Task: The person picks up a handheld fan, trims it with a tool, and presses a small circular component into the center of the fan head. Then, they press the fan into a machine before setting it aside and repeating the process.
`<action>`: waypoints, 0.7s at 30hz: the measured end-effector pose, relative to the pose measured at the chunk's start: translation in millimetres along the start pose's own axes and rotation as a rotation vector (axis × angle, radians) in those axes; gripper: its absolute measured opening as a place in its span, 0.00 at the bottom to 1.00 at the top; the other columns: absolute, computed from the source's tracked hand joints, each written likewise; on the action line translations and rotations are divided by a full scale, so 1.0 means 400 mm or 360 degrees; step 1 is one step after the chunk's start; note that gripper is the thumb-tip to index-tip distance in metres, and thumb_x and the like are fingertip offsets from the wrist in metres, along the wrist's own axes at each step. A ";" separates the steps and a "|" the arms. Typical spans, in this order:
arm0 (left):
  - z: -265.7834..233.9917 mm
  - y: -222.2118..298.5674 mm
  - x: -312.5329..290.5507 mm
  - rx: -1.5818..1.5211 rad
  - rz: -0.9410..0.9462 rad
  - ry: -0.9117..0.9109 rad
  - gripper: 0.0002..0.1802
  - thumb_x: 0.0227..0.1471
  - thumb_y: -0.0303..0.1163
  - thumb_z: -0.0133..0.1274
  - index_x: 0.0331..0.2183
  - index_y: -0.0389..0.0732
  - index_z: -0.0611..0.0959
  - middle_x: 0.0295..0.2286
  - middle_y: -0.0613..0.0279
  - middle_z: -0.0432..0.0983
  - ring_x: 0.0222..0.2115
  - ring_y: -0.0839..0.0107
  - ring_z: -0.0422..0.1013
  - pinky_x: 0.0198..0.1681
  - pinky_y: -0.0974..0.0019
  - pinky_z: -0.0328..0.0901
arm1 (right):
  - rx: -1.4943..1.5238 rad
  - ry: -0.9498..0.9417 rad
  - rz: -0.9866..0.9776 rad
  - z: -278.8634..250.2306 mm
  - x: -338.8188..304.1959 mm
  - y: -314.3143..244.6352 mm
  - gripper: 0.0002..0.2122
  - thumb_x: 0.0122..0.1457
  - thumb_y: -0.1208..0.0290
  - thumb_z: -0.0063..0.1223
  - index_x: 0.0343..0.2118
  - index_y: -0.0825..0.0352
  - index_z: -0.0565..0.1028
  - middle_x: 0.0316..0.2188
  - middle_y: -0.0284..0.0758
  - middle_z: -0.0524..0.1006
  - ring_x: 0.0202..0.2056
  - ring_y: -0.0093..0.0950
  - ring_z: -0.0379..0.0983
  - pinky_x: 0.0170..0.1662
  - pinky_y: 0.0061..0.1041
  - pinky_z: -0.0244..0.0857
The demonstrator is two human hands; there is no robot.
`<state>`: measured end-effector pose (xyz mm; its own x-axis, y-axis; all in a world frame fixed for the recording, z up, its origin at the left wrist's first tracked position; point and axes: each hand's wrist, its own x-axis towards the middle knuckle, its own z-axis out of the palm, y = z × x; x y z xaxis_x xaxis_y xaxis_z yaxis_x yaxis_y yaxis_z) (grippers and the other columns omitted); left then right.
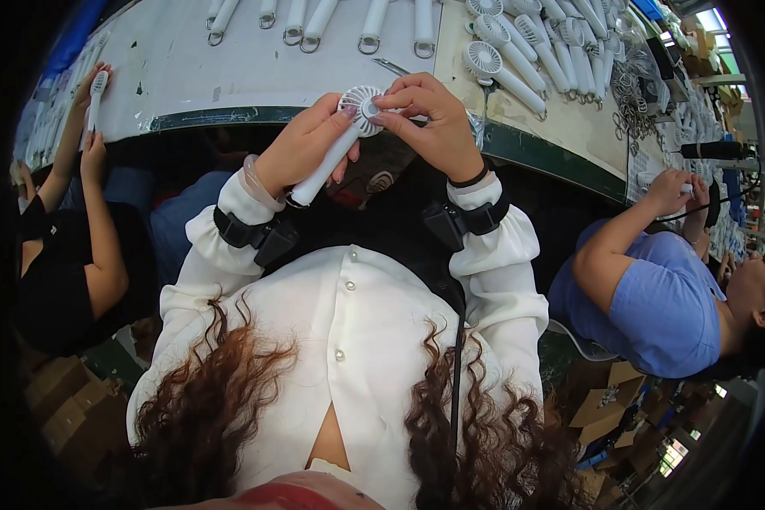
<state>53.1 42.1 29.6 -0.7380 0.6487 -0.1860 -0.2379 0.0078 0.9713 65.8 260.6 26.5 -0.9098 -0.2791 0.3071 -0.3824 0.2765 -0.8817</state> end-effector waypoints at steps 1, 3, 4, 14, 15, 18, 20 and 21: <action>0.000 -0.001 0.000 0.0002 -0.0002 -0.0003 0.15 0.64 0.38 0.36 0.41 0.35 0.66 0.23 0.60 0.72 0.15 0.76 0.69 0.19 0.72 0.65 | 0.0000 0.0004 0.0001 0.000 0.000 -0.001 0.09 0.52 0.81 0.59 0.38 0.69 0.79 0.41 0.35 0.72 0.37 0.20 0.73 0.38 0.16 0.69; -0.003 -0.002 -0.005 0.0030 0.0014 0.0005 0.16 0.64 0.38 0.36 0.43 0.34 0.66 0.23 0.61 0.72 0.15 0.76 0.68 0.19 0.72 0.65 | -0.0100 -0.0010 -0.0039 0.002 0.006 -0.016 0.10 0.52 0.81 0.60 0.38 0.69 0.79 0.40 0.35 0.72 0.36 0.20 0.73 0.38 0.17 0.69; -0.003 -0.002 -0.007 0.0045 0.0021 0.0009 0.16 0.64 0.38 0.37 0.44 0.34 0.66 0.23 0.61 0.72 0.15 0.77 0.68 0.20 0.72 0.65 | -0.0149 -0.0017 -0.0059 0.003 0.008 -0.023 0.11 0.51 0.81 0.60 0.39 0.68 0.79 0.40 0.35 0.72 0.36 0.21 0.73 0.38 0.17 0.69; -0.004 -0.012 -0.002 0.0038 0.0093 0.0012 0.15 0.65 0.38 0.36 0.45 0.36 0.66 0.23 0.62 0.72 0.15 0.77 0.68 0.20 0.74 0.65 | -0.0331 0.0061 -0.0124 0.017 0.006 -0.065 0.12 0.49 0.82 0.61 0.38 0.67 0.79 0.38 0.35 0.73 0.35 0.23 0.73 0.37 0.18 0.70; -0.002 -0.012 -0.002 0.0051 0.0109 0.0025 0.15 0.65 0.38 0.35 0.45 0.37 0.67 0.23 0.61 0.72 0.15 0.77 0.68 0.19 0.75 0.64 | -0.0325 0.0087 -0.0134 0.022 0.006 -0.068 0.12 0.50 0.82 0.60 0.39 0.67 0.79 0.38 0.35 0.73 0.35 0.23 0.73 0.37 0.18 0.70; -0.005 -0.007 -0.001 0.0025 0.0099 0.0010 0.15 0.65 0.38 0.35 0.45 0.38 0.67 0.24 0.61 0.72 0.15 0.77 0.68 0.18 0.75 0.64 | -0.0347 0.0104 -0.0167 0.020 0.004 -0.065 0.12 0.50 0.82 0.60 0.39 0.67 0.79 0.38 0.35 0.73 0.35 0.23 0.73 0.37 0.19 0.70; -0.010 -0.002 -0.001 -0.0054 0.0048 -0.0041 0.15 0.64 0.37 0.36 0.44 0.35 0.67 0.23 0.61 0.73 0.16 0.77 0.69 0.20 0.73 0.65 | -0.0406 0.0082 -0.0213 0.015 0.003 -0.059 0.12 0.49 0.83 0.60 0.38 0.67 0.80 0.37 0.36 0.73 0.34 0.24 0.73 0.37 0.20 0.70; -0.012 -0.003 -0.001 -0.0052 0.0049 -0.0041 0.15 0.64 0.37 0.36 0.44 0.35 0.67 0.23 0.61 0.73 0.16 0.77 0.69 0.20 0.73 0.65 | -0.0406 0.0084 -0.0214 0.013 0.004 -0.058 0.12 0.49 0.83 0.60 0.38 0.67 0.80 0.37 0.36 0.73 0.34 0.24 0.73 0.37 0.20 0.70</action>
<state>50.5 38.0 27.8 -0.7287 0.6678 -0.1517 -0.2363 -0.0372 0.9710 74.0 248.8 45.6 -0.8528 -0.2827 0.4392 -0.5223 0.4644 -0.7152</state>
